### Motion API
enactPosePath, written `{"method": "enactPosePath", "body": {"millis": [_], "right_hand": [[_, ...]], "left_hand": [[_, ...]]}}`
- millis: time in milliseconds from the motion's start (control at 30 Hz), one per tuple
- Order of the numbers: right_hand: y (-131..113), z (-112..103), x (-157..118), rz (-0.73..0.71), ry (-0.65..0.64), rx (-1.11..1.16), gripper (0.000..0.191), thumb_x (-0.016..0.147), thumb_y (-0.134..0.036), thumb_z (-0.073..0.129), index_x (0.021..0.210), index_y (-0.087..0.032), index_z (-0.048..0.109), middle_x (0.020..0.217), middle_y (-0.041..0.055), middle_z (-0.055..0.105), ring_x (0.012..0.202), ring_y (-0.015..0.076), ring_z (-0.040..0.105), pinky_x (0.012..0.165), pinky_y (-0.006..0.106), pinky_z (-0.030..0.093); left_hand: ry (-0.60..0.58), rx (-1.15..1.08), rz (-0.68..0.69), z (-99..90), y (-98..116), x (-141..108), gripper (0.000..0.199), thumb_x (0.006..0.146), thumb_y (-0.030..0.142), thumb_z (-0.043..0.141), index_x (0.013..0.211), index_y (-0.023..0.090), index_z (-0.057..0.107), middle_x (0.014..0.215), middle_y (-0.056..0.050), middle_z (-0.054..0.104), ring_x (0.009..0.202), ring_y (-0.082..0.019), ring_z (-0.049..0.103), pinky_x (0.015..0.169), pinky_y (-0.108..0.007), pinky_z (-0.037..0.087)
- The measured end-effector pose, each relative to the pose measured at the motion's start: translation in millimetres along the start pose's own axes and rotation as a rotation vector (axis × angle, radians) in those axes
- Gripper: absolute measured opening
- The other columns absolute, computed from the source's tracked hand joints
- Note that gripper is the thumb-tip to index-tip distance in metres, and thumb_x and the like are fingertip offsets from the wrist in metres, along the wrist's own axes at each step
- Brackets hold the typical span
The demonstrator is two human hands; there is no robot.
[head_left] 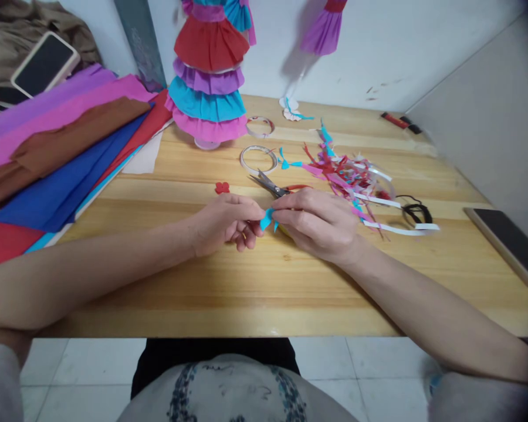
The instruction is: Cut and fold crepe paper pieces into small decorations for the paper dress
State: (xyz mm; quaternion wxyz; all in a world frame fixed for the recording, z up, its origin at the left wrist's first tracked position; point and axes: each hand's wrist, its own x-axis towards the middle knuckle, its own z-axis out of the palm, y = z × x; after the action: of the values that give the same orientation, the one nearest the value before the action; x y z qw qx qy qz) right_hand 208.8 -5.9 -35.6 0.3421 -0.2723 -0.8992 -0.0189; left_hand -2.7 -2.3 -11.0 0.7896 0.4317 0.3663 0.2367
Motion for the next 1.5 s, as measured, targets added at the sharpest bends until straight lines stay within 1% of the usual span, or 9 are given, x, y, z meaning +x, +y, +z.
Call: {"method": "enactPosePath", "body": {"millis": [267,500,700,833,1067,1200,1300,1400,1500], "right_hand": [[-11,0,7,0.215,0.034,0.216,0.022,0.095,-0.04,0.058,0.081,-0.028,0.071,0.091,0.0078,0.075,0.084,0.0231,0.07,0.075,0.04,0.057],[-14,1,9,0.331,0.08,0.32,0.017,0.092,-0.037,0.062,0.081,-0.028,0.07,0.088,0.0074,0.074,0.085,0.0243,0.069,0.08,0.044,0.057],[-12,2,7,0.309,0.098,0.28,0.018,0.093,-0.038,0.06,0.082,-0.028,0.07,0.09,0.0082,0.074,0.084,0.0242,0.07,0.078,0.043,0.058],[-10,4,5,0.268,0.054,0.253,0.022,0.095,-0.041,0.058,0.083,-0.029,0.071,0.091,0.0089,0.075,0.084,0.0244,0.07,0.077,0.042,0.058],[-7,5,3,0.18,0.009,0.218,0.023,0.097,-0.039,0.055,0.086,-0.028,0.071,0.091,0.0077,0.074,0.085,0.0225,0.07,0.079,0.041,0.058],[-10,3,5,0.204,-0.002,0.205,0.021,0.095,-0.038,0.056,0.084,-0.028,0.07,0.091,0.0075,0.074,0.085,0.0229,0.07,0.077,0.04,0.057],[-10,-1,7,0.212,0.026,0.186,0.013,0.093,-0.033,0.058,0.091,-0.027,0.069,0.094,0.0082,0.073,0.088,0.0238,0.069,0.077,0.04,0.056],[-3,-3,7,0.273,0.044,0.05,0.011,0.09,-0.025,0.059,0.098,-0.024,0.068,0.097,0.01,0.071,0.093,0.0268,0.068,0.08,0.043,0.056],[7,2,2,0.368,-0.05,-0.129,0.02,0.087,-0.019,0.058,0.104,-0.022,0.069,0.103,0.0125,0.07,0.099,0.0307,0.066,0.082,0.047,0.055]], "left_hand": [[0.071,0.095,0.022,4.6,-2,-1,0.024,0.08,0.013,0.063,0.056,0.012,0.06,0.048,0.0,0.057,0.039,-0.007,0.051,0.038,-0.016,0.038],[0.076,0.029,0.015,4.0,-3,-1,0.017,0.078,0.019,0.064,0.063,0.01,0.065,0.057,-0.002,0.061,0.042,-0.009,0.054,0.038,-0.019,0.042],[0.093,-0.017,-0.019,4.0,-3,1,0.03,0.087,0.027,0.056,0.065,0.009,0.065,0.06,-0.004,0.06,0.042,-0.011,0.055,0.038,-0.02,0.042],[0.091,-0.028,-0.034,3.6,-3,1,0.038,0.092,0.031,0.052,0.063,0.009,0.063,0.058,-0.005,0.06,0.041,-0.011,0.055,0.038,-0.021,0.041],[0.061,0.042,-0.002,4.4,-2,-1,0.026,0.079,0.016,0.067,0.055,0.012,0.058,0.048,0.0,0.057,0.038,-0.008,0.051,0.036,-0.016,0.038],[0.068,0.046,0.031,5.6,-4,-1,0.025,0.078,0.013,0.065,0.054,0.013,0.059,0.046,0.001,0.056,0.036,-0.007,0.05,0.036,-0.016,0.037],[0.096,0.064,0.083,5.4,-8,-1,0.023,0.079,0.013,0.065,0.056,0.013,0.06,0.046,0.002,0.056,0.037,-0.006,0.049,0.037,-0.016,0.037],[0.171,0.13,0.163,4.3,-11,-1,0.024,0.082,0.014,0.062,0.058,0.014,0.06,0.045,0.002,0.056,0.039,-0.005,0.049,0.039,-0.015,0.038],[0.257,0.187,0.254,2.9,-12,-1,0.027,0.085,0.014,0.06,0.058,0.014,0.059,0.046,0.002,0.057,0.04,-0.005,0.048,0.04,-0.014,0.038]]}}
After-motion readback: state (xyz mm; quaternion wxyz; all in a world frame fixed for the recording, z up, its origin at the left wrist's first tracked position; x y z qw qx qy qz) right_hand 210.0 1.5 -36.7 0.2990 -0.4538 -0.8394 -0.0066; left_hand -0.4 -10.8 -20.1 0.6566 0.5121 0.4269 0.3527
